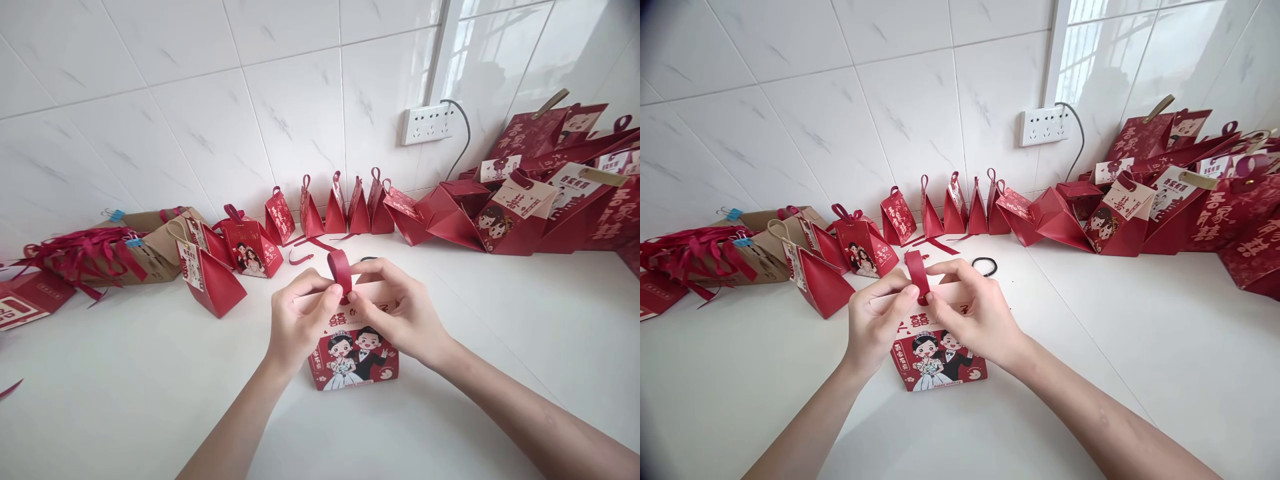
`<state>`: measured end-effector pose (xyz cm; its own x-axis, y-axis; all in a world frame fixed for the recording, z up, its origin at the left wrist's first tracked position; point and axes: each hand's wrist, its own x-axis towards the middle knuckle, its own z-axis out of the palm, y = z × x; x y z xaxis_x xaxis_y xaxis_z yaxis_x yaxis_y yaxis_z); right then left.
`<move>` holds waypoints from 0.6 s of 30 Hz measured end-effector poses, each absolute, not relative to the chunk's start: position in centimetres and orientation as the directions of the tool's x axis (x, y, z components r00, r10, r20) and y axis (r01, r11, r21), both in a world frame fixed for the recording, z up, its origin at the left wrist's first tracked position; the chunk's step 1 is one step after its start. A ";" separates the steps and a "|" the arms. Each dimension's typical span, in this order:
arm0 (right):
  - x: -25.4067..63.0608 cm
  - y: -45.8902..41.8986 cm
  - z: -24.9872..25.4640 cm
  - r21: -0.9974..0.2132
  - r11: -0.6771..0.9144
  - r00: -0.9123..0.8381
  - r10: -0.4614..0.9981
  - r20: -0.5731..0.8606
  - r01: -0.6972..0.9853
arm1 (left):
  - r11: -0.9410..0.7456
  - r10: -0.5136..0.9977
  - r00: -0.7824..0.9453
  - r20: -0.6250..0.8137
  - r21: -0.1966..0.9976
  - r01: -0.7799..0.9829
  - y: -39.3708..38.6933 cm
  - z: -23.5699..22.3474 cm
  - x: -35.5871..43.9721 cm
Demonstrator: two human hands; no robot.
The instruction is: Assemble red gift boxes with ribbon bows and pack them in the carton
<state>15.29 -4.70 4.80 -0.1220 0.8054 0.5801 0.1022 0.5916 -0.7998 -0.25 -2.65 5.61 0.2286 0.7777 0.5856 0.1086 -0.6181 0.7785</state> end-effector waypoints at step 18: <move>15.4 -4.6 5.1 -0.915 0.394 -0.037 0.919 0.393 0.085 | -0.513 0.814 0.327 0.480 0.858 0.016 -2.8 5.8 -0.3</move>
